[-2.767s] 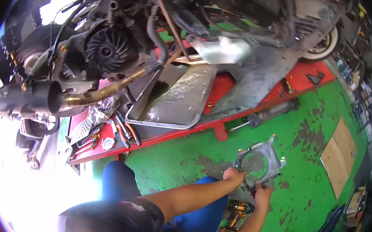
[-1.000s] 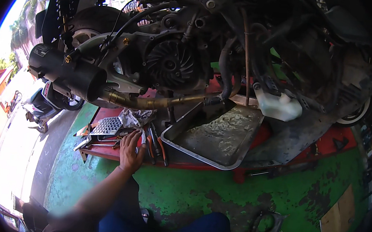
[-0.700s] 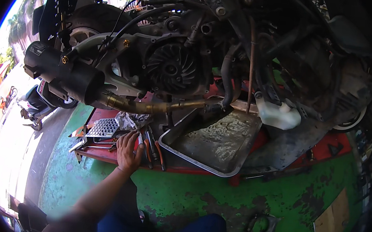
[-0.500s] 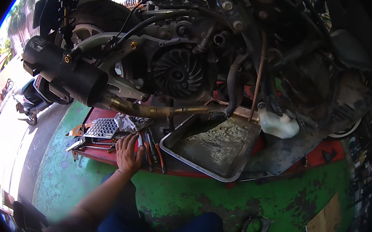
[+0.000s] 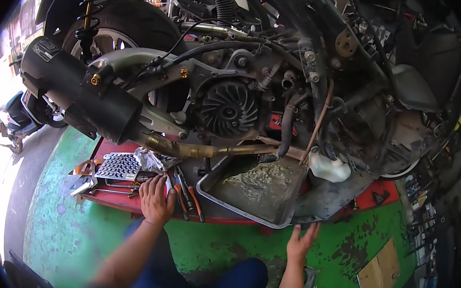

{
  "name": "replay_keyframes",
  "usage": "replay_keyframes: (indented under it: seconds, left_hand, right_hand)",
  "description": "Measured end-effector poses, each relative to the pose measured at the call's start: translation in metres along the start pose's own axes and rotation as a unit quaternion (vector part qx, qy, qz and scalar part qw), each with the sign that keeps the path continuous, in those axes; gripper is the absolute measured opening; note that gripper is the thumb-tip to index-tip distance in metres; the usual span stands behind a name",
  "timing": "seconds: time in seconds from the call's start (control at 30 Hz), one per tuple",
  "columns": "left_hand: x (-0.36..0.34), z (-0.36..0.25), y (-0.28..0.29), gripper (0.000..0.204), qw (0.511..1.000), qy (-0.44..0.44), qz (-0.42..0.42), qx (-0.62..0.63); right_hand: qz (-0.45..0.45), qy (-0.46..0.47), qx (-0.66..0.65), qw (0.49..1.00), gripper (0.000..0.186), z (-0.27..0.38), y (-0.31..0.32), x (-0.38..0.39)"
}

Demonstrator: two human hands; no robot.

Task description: Removing an engine shroud and cooling fan from a motorcycle using an impact driver and hand tools.

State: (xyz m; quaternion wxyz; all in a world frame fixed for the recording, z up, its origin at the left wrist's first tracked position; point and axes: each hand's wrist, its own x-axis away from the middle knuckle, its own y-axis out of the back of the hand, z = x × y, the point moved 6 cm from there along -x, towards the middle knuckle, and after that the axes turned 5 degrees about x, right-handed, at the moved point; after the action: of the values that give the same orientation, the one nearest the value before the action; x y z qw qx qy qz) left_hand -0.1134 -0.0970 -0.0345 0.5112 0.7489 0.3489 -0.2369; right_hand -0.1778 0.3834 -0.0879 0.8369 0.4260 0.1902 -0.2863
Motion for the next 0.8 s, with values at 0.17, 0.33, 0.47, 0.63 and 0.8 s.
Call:
replay_keyframes:
  seconds: [0.17,0.33,0.47,0.63,0.8]
  left_hand:
    - [0.001,0.006,0.000,0.044,1.000,0.010,-0.006,0.006]
    - [0.000,0.006,-0.001,0.045,1.000,0.002,-0.009,0.013]
    - [0.000,0.005,0.001,0.043,1.000,0.005,-0.010,0.011]
    - [-0.002,0.002,0.002,0.041,1.000,0.006,-0.010,0.008]
    - [-0.001,0.005,0.000,0.041,1.000,0.011,-0.011,0.002]
  right_hand:
    - [0.033,-0.051,0.014,0.998,0.079,-0.004,-0.032,0.011]
    - [0.023,-0.091,-0.008,0.996,0.074,-0.005,-0.042,0.023]
    - [0.036,-0.022,0.001,0.999,0.068,0.006,-0.052,0.026]
    - [0.024,0.004,0.067,0.997,0.064,0.003,-0.056,0.024]
    - [0.050,-0.003,0.101,0.994,0.062,-0.001,-0.057,0.022]
